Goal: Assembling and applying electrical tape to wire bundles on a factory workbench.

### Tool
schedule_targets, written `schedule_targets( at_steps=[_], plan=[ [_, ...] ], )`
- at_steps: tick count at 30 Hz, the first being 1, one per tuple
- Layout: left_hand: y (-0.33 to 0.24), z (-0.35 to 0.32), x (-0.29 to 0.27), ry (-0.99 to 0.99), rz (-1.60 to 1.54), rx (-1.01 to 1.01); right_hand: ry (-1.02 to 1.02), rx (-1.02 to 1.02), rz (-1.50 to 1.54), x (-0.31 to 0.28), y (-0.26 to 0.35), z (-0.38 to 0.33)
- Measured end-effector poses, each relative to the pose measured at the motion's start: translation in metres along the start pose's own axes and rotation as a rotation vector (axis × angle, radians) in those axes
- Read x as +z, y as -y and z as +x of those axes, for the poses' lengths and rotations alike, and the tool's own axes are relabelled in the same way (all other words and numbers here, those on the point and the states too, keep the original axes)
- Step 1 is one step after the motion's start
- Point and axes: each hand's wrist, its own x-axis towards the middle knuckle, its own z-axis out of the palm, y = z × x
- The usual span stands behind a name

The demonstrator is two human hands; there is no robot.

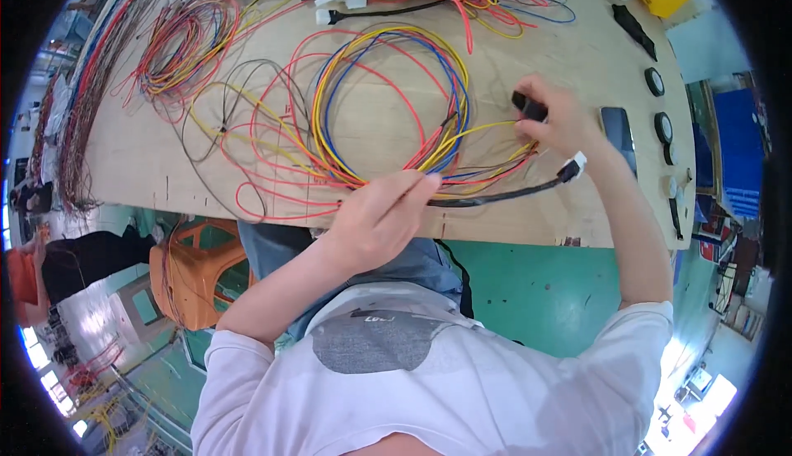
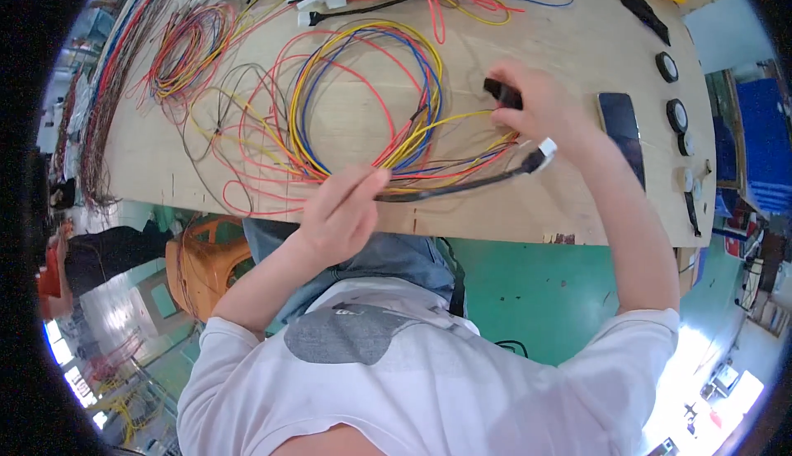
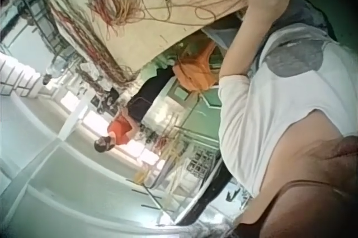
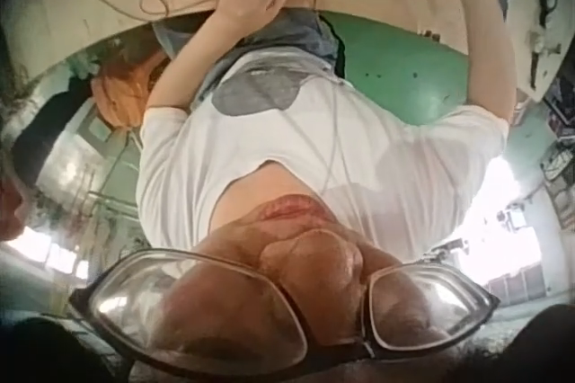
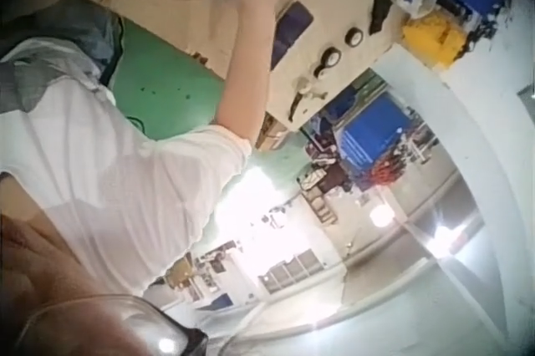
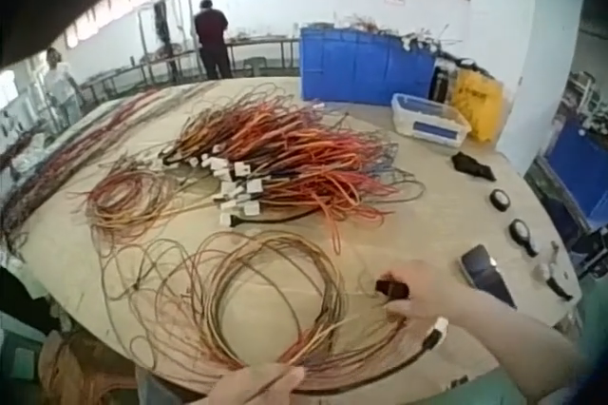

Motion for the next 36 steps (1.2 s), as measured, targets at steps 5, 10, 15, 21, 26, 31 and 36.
schedule_targets(
  at_steps=[5,10,15,21,26,31,36],
  plan=[
    [-0.002,-0.001,0.011,0.267,-0.086,-0.241,0.202,0.088,0.352,-0.039,0.015,0.012],
    [0.002,0.002,0.016,0.197,0.002,-0.131,-0.029,0.018,0.495,-0.049,0.057,0.003],
    [-0.002,0.004,-0.022,0.033,-0.143,-0.162,-0.267,-0.064,0.516,-0.051,0.089,-0.001],
    [-0.007,0.044,-0.044,-0.173,-0.17,-0.395,-0.254,-0.147,0.551,-0.037,0.14,0.006],
    [-0.019,0.046,-0.077,-0.121,-0.302,-0.369,-0.249,-0.29,1.177,-0.009,0.204,0.008],
    [-0.036,0.02,-0.117,-0.182,-0.803,-0.799,-0.093,-0.296,1.009,0.05,0.199,0.012],
    [-0.038,-0.011,-0.143,-0.35,-0.734,-0.811,0.066,-0.18,1.045,0.099,0.22,0.008]
  ],
)
